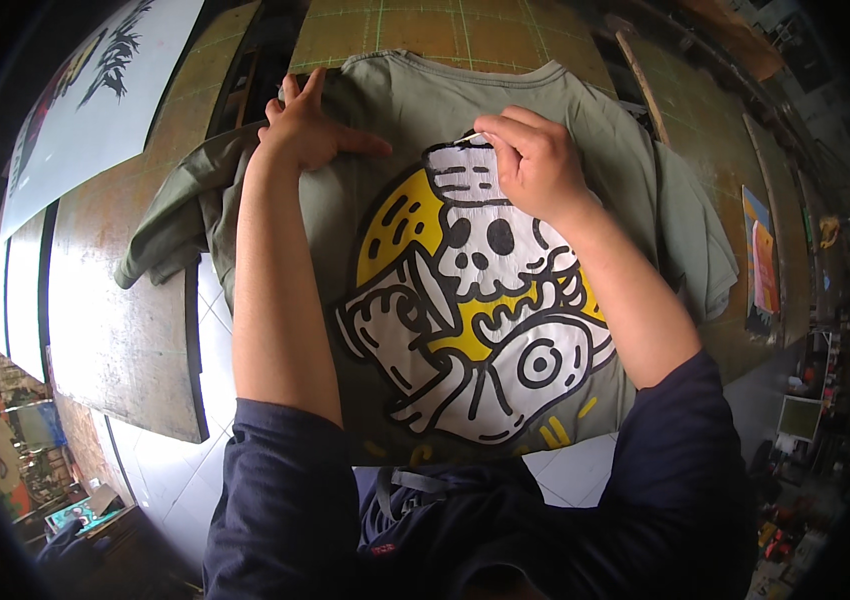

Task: The person stirs pink paint in a container, then lays a green sweatshirt on a table and smooths it. They use a small brush to apply black paint to the graphic on the sweatshirt, focusing on outlining details.

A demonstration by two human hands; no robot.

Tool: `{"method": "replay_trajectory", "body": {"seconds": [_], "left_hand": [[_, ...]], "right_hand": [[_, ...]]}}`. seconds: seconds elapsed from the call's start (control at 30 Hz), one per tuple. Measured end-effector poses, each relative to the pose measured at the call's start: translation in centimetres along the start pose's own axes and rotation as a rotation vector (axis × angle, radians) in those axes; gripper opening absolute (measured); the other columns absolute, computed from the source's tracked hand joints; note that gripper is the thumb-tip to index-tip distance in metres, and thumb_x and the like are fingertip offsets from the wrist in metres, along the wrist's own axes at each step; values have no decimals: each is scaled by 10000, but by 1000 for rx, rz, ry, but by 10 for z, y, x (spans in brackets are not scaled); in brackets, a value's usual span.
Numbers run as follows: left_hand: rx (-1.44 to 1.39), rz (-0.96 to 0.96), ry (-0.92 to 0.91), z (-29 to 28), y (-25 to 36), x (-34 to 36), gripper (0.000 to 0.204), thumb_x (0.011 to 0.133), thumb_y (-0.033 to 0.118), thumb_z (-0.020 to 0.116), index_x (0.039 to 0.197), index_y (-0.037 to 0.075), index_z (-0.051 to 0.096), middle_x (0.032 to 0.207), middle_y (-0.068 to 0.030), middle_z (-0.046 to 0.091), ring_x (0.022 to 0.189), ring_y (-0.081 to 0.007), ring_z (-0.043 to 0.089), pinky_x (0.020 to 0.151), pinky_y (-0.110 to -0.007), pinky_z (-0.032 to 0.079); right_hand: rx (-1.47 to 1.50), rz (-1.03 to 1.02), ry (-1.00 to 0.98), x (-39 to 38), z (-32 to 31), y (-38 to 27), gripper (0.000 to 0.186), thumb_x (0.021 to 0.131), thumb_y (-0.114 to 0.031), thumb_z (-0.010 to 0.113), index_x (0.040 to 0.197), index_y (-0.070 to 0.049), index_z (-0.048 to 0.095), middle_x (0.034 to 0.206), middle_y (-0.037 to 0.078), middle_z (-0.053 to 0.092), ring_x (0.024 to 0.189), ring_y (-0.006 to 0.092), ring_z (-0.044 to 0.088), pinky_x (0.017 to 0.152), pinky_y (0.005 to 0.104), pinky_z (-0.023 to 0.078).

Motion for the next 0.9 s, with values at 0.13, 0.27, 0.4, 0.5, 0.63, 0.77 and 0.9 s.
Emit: {"method": "replay_trajectory", "body": {"seconds": [0.13, 0.27, 0.4, 0.5, 0.63, 0.77, 0.9], "left_hand": [[-13, 4, 0, -1, 1, -1, 1363, 334, 570, 846, 1459, 190, 175, 1520, -125, 108, 1369, -343, 180, 1076, -464, 265], [-21, 0, -1, -2, 2, -3, 1368, 331, 567, 848, 1459, 188, 175, 1520, -125, 105, 1374, -341, 170, 1080, -460, 261], [-21, -5, 0, -2, 2, -3, 1372, 329, 567, 849, 1459, 182, 173, 1520, -127, 105, 1374, -341, 171, 1080, -458, 261], [1, -6, -2, -1, 1, -2, 1373, 330, 569, 848, 1459, 178, 172, 1520, -128, 105, 1374, -339, 171, 1081, -455, 261], [-7, -6, -13, 0, -1, -1, 1373, 331, 574, 847, 1460, 179, 170, 1519, -128, 108, 1373, -337, 174, 1080, -454, 264], [3, 0, 0, 0, 1, -1, 1372, 332, 579, 845, 1459, 180, 172, 1519, -127, 110, 1372, -335, 179, 1079, -455, 267], [-2, -2, 7, 0, 0, -1, 1365, 331, 581, 844, 1458, 187, 181, 1518, -125, 113, 1370, -333, 184, 1078, -458, 271]], "right_hand": [[24, 3, 48, 2, -6, -3, 121, 798, 59, 552, 878, 13, 631, 694, 112, 576, 566, 234, 579, 518, 289, 450], [11, -8, 44, 3, -6, -5, 142, 777, 58, 555, 881, -3, 631, 702, 108, 576, 588, 252, 585, 525, 311, 459], [22, 1, 15, 1, 0, -1, 196, 733, 64, 547, 882, -31, 632, 710, 106, 571, 623, 293, 586, 540, 350, 474], [-9, -20, -5, 0, 2, -1, 150, 773, 60, 550, 882, -4, 631, 713, 112, 582, 605, 269, 592, 536, 316, 467], [-43, -15, 12, 0, -1, -1, 123, 794, 59, 552, 880, 13, 627, 717, 115, 588, 601, 256, 598, 537, 301, 466], [-19, -19, 39, 1, -3, -3, 122, 794, 60, 551, 878, 13, 626, 713, 113, 584, 609, 259, 599, 540, 302, 468], [-25, -43, 12, 1, 0, -6, 121, 796, 58, 551, 877, 10, 626, 709, 113, 579, 604, 261, 593, 541, 300, 466]]}}
Point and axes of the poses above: each hand's wrist, its own x-axis towards the middle knuckle, its own z-axis out of the palm, y = z × x, the point moved 8 cm from there along x, towards the middle knuckle
